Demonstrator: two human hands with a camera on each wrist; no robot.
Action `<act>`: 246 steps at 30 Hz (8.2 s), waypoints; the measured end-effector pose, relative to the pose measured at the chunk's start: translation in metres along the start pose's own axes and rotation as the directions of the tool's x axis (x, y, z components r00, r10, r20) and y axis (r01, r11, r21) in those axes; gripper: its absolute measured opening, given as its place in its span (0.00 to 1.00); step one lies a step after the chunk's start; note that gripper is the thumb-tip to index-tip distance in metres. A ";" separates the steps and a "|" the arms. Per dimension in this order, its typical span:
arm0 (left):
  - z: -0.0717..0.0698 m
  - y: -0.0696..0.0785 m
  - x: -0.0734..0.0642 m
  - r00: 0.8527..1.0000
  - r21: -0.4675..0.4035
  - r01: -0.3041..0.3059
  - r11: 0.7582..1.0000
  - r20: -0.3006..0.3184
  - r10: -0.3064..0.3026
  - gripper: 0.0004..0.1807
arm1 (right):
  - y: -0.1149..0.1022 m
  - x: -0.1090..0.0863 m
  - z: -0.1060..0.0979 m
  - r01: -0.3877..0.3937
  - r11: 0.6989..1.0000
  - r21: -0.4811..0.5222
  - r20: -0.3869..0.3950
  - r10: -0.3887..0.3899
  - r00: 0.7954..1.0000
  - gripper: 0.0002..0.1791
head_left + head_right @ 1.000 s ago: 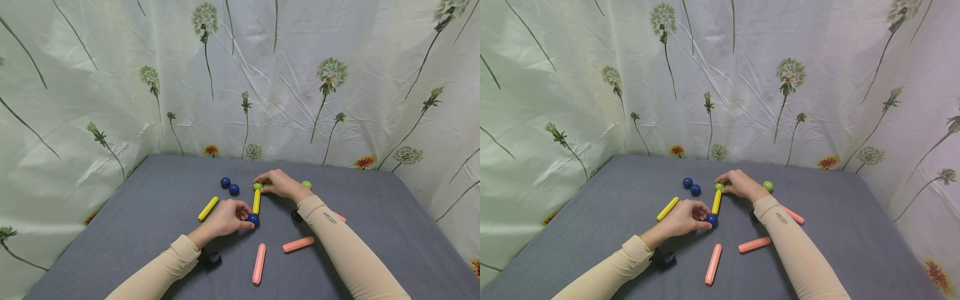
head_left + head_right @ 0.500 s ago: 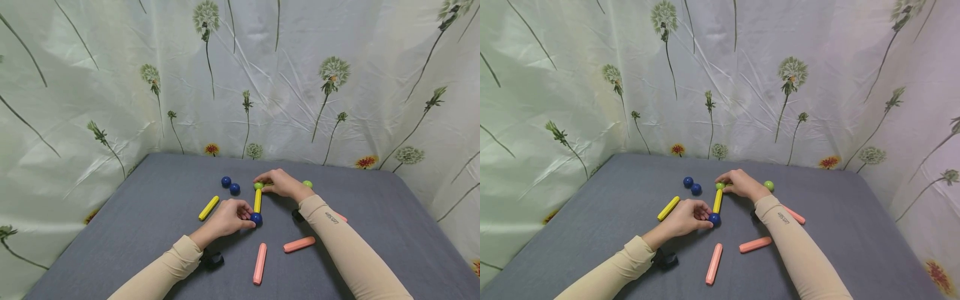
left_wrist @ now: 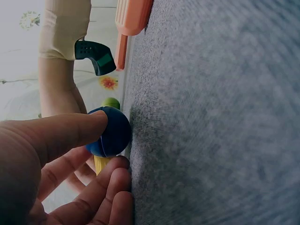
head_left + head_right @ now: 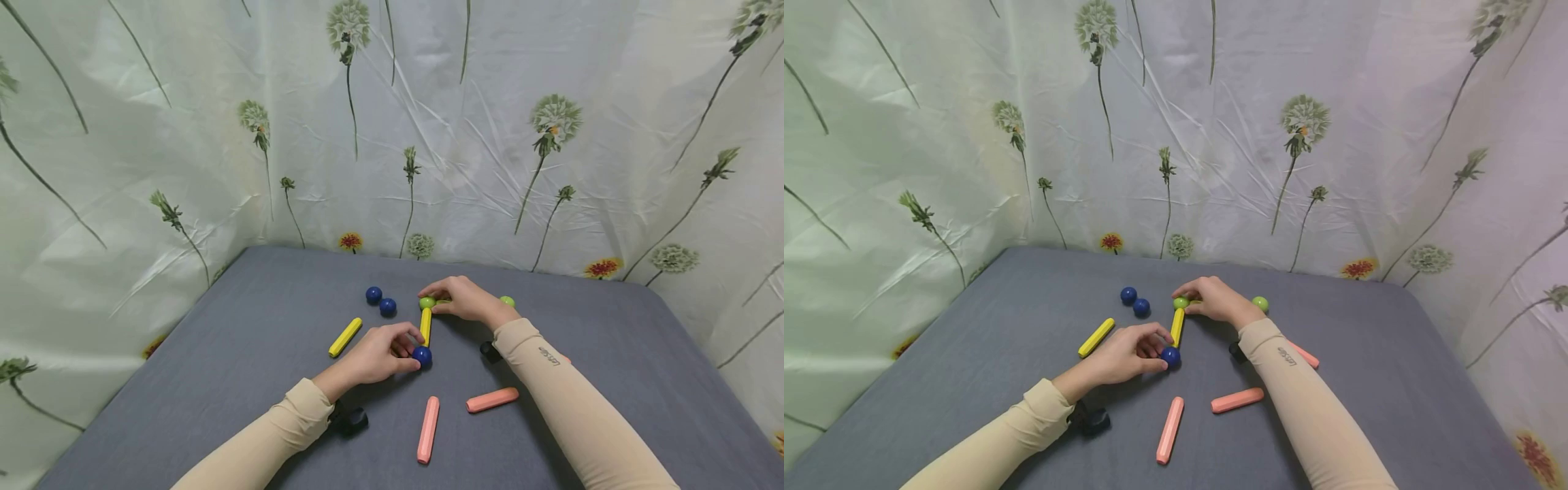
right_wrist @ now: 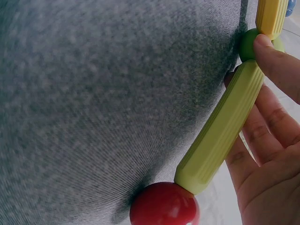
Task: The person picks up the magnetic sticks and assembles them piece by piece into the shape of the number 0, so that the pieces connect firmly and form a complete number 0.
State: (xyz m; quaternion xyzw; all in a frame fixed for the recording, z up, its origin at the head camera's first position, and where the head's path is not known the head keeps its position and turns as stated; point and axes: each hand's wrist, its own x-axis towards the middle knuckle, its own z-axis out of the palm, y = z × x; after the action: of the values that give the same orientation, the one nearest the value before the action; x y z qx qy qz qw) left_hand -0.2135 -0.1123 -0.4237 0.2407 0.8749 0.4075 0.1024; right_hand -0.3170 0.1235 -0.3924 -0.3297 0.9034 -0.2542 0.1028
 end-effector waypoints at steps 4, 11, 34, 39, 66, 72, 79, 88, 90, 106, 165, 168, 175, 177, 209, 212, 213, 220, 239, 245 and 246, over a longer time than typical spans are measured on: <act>-0.001 0.000 0.001 1.000 -0.022 -0.004 1.000 0.028 0.004 0.16 | 0.000 -0.001 0.000 -0.009 1.000 -0.004 0.003 0.009 1.000 0.20; -0.001 -0.002 0.003 0.999 -0.028 -0.014 1.000 0.046 0.015 0.16 | -0.004 -0.004 0.000 -0.005 1.000 -0.024 0.006 0.005 1.000 0.22; -0.007 -0.003 0.001 0.997 -0.036 -0.031 0.999 0.063 0.033 0.16 | -0.009 -0.034 -0.002 0.017 0.992 -0.125 -0.091 -0.029 0.995 0.19; -0.006 -0.003 0.001 0.998 -0.036 -0.043 0.998 0.054 0.045 0.15 | -0.007 -0.042 0.002 0.023 0.993 -0.114 -0.105 -0.035 0.994 0.18; -0.064 -0.006 -0.021 0.988 0.165 0.055 0.985 -0.151 -0.030 0.09 | -0.036 -0.058 0.024 0.102 0.989 0.103 0.156 -0.118 0.981 0.24; -0.075 -0.019 -0.032 0.970 0.264 0.178 0.948 -0.212 -0.123 0.09 | -0.038 -0.057 0.025 0.106 0.991 0.078 0.166 -0.118 0.979 0.21; -0.078 -0.026 -0.041 0.955 0.305 0.263 0.915 -0.216 -0.202 0.13 | -0.037 -0.056 0.026 0.134 0.989 0.067 0.163 -0.143 0.976 0.19; -0.075 -0.030 -0.045 0.948 0.274 0.295 0.915 -0.203 -0.244 0.17 | -0.037 -0.054 0.026 0.119 0.991 0.066 0.166 -0.129 0.978 0.19; -0.074 -0.031 -0.045 0.945 0.273 0.304 0.913 -0.207 -0.253 0.16 | -0.037 -0.053 0.026 0.122 0.990 0.067 0.165 -0.132 0.977 0.18; -0.068 -0.029 -0.046 0.941 0.243 0.318 0.917 -0.199 -0.273 0.13 | -0.035 -0.047 0.024 0.109 0.992 0.070 0.171 -0.120 0.978 0.18; -0.007 0.008 -0.041 0.923 -0.357 0.384 0.852 0.157 -0.351 0.12 | -0.031 -0.039 0.023 0.096 0.988 0.120 0.153 -0.114 0.982 0.20; -0.006 0.009 -0.040 0.925 -0.368 0.379 0.849 0.155 -0.346 0.12 | -0.031 -0.039 0.023 0.099 0.987 0.123 0.150 -0.117 0.982 0.20; -0.004 0.011 -0.039 0.925 -0.373 0.380 0.846 0.151 -0.349 0.12 | -0.030 -0.039 0.023 0.092 0.987 0.132 0.147 -0.112 0.983 0.20; -0.004 0.012 -0.039 0.925 -0.377 0.381 0.845 0.151 -0.349 0.12 | -0.030 -0.039 0.023 0.098 0.986 0.133 0.145 -0.117 0.982 0.20; 0.003 0.012 -0.034 0.924 -0.392 0.379 0.838 0.120 -0.362 0.11 | -0.027 -0.038 0.025 0.127 0.982 0.138 0.134 -0.145 0.980 0.19; 0.003 0.012 -0.034 0.925 -0.389 0.378 0.840 0.118 -0.361 0.12 | -0.028 -0.038 0.025 0.118 0.983 0.142 0.139 -0.138 0.981 0.19; 0.003 0.013 -0.034 0.925 -0.388 0.378 0.841 0.119 -0.361 0.12 | -0.028 -0.038 0.025 0.112 0.983 0.146 0.141 -0.133 0.981 0.19; 0.004 0.013 -0.034 0.925 -0.382 0.378 0.843 0.124 -0.358 0.13 | -0.027 -0.038 0.024 0.105 0.983 0.152 0.147 -0.128 0.981 0.20; -0.001 0.003 -0.031 0.951 -0.332 0.307 0.892 0.065 -0.303 0.13 | -0.030 -0.036 0.026 0.097 0.987 0.131 0.138 -0.115 0.984 0.19; -0.007 -0.003 -0.026 0.964 -0.290 0.236 0.928 -0.047 -0.260 0.11 | -0.030 -0.036 0.026 0.092 0.989 0.118 0.141 -0.109 0.984 0.20; -0.009 -0.003 -0.025 0.964 -0.282 0.230 0.931 -0.064 -0.257 0.11 | -0.030 -0.036 0.026 0.091 0.989 0.118 0.141 -0.108 0.984 0.20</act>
State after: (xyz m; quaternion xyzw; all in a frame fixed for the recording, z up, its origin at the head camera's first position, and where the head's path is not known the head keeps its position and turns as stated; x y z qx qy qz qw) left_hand -0.1961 -0.1326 -0.4207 0.0933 0.8377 0.5195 0.1405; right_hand -0.2643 0.1170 -0.3985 -0.3860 0.8603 -0.2836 0.1744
